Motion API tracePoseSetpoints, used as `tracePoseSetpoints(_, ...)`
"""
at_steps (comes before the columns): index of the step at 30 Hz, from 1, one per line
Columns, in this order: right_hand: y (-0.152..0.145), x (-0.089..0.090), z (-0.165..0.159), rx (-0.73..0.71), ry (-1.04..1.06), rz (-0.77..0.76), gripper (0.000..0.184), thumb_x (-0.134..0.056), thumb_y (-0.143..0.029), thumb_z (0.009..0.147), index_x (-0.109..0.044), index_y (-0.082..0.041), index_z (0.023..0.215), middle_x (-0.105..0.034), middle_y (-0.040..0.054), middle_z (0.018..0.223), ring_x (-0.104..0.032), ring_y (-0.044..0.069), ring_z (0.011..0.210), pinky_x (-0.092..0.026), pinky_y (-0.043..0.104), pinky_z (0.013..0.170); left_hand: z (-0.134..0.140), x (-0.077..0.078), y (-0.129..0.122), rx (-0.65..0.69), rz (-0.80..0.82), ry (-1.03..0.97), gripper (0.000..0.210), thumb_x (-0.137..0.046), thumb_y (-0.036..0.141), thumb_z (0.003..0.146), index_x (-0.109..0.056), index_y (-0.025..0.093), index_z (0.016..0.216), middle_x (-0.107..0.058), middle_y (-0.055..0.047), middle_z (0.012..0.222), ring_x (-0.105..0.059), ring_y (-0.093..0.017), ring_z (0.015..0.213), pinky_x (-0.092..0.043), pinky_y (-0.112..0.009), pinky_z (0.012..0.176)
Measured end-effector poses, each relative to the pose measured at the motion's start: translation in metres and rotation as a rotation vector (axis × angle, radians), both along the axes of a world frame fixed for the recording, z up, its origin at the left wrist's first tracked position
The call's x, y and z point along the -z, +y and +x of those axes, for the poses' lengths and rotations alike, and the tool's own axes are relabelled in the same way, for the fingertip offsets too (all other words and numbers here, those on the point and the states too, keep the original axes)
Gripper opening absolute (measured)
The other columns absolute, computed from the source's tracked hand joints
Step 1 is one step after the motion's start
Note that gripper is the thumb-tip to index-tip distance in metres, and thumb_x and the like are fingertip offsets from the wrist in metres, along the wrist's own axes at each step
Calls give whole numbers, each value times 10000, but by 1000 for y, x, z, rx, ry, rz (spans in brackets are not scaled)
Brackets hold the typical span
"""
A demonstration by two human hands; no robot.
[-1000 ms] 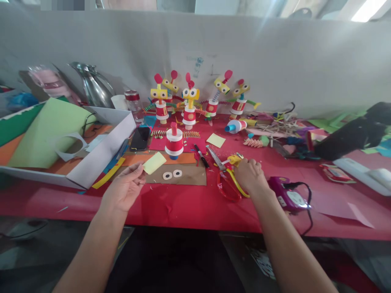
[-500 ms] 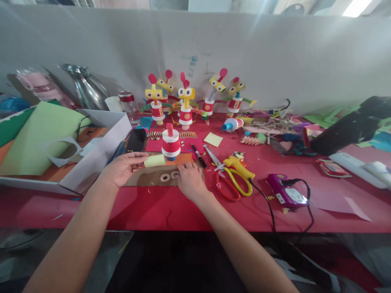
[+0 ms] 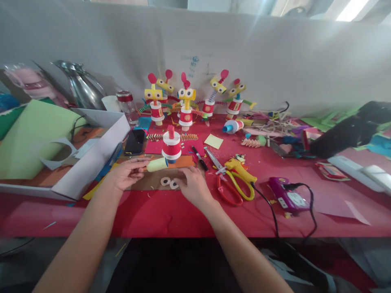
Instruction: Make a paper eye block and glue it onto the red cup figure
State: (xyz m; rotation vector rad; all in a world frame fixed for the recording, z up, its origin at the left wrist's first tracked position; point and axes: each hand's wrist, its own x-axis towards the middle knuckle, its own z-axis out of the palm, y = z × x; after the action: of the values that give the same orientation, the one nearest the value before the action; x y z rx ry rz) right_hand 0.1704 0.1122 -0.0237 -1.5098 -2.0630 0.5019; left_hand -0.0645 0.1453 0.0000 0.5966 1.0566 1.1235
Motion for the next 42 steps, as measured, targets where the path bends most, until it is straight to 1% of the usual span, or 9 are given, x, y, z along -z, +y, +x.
tracePoseSetpoints(5, -9, 4, -4, -48, -9, -9, 60, -702, -144, 768, -660, -185, 780, -631, 66, 880, -559, 231, 890, -434, 373, 825, -5, 3, -1, -31, -44, -26, 99, -739, -4, 655, -718, 74, 714, -594, -7, 602, -430, 7, 379, -196, -89, 288)
tracePoseSetpoints(8, -11, 4, -5, -20, 94, -49, 77, -672, -158, 783, -608, -196, 760, -627, 21, 773, -571, 189, 771, -447, 326, 732, -6, 3, -1, -43, -56, -29, 91, -732, -5, 671, -711, 74, 710, -603, -9, 619, -430, 10, 374, -190, -90, 276)
tracePoseSetpoints(10, -10, 4, -6, 12, 261, -113, 86, -672, -214, 783, -599, -200, 827, -627, -6, 728, -581, 162, 685, -457, 293, 657, -6, 3, -1, -40, -59, -25, 94, -744, 0, 668, -708, 74, 715, -602, -5, 614, -423, 13, 366, -187, -89, 274)
tracePoseSetpoints(13, -5, 2, -7, 59, 629, -242, 258, -740, -276, 706, -613, -195, 915, -659, -14, 726, -612, 149, 662, -475, 274, 628, -4, 2, -1, -23, -57, -12, 115, -770, 13, 649, -705, 72, 723, -597, 0, 598, -411, 18, 352, -183, -85, 275)
tracePoseSetpoints(16, 1, -2, -8, 78, 864, -330, 266, -799, -295, 637, -669, -182, 839, -707, 7, 750, -639, 145, 696, -491, 275, 672, -2, 2, -3, -8, -49, 2, 135, -781, 10, 632, -707, 66, 731, -598, 0, 584, -412, 18, 346, -191, -80, 282)
tracePoseSetpoints(19, 6, -5, -9, 109, 1004, -405, 235, -816, -311, 612, -725, -178, 783, -730, 21, 756, -653, 144, 712, -507, 289, 716, -1, 2, -4, -3, -41, 10, 139, -783, 7, 622, -710, 68, 724, -594, 2, 568, -414, 15, 345, -192, -78, 287)
tracePoseSetpoints(25, 11, -9, -12, 71, 1016, -424, 237, -755, -334, 682, -774, -190, 870, -755, 40, 879, -637, 131, 759, -488, 303, 799, 0, 4, -3, 0, -36, 22, 115, -770, 12, 629, -715, 67, 713, -583, 4, 558, -414, 14, 350, -184, -80, 287)
tracePoseSetpoints(33, 10, -10, -27, 90, 1096, -369, 216, -796, -331, 640, -674, -187, 747, -647, -33, 621, -561, 101, 583, -448, 253, 598, 1, 4, -3, 5, -37, 37, 129, -792, 30, 611, -708, 84, 693, -570, 14, 539, -389, 16, 337, -173, -94, 294)
tracePoseSetpoints(42, 11, -6, -42, 116, 1136, -381, 223, -783, -342, 641, -652, -184, 728, -573, -57, 571, -445, 78, 505, -346, 239, 508, -1, 7, -2, 23, -31, 49, 147, -810, 61, 606, -724, 89, 722, -557, 18, 525, -403, 12, 334, -166, -90, 295)
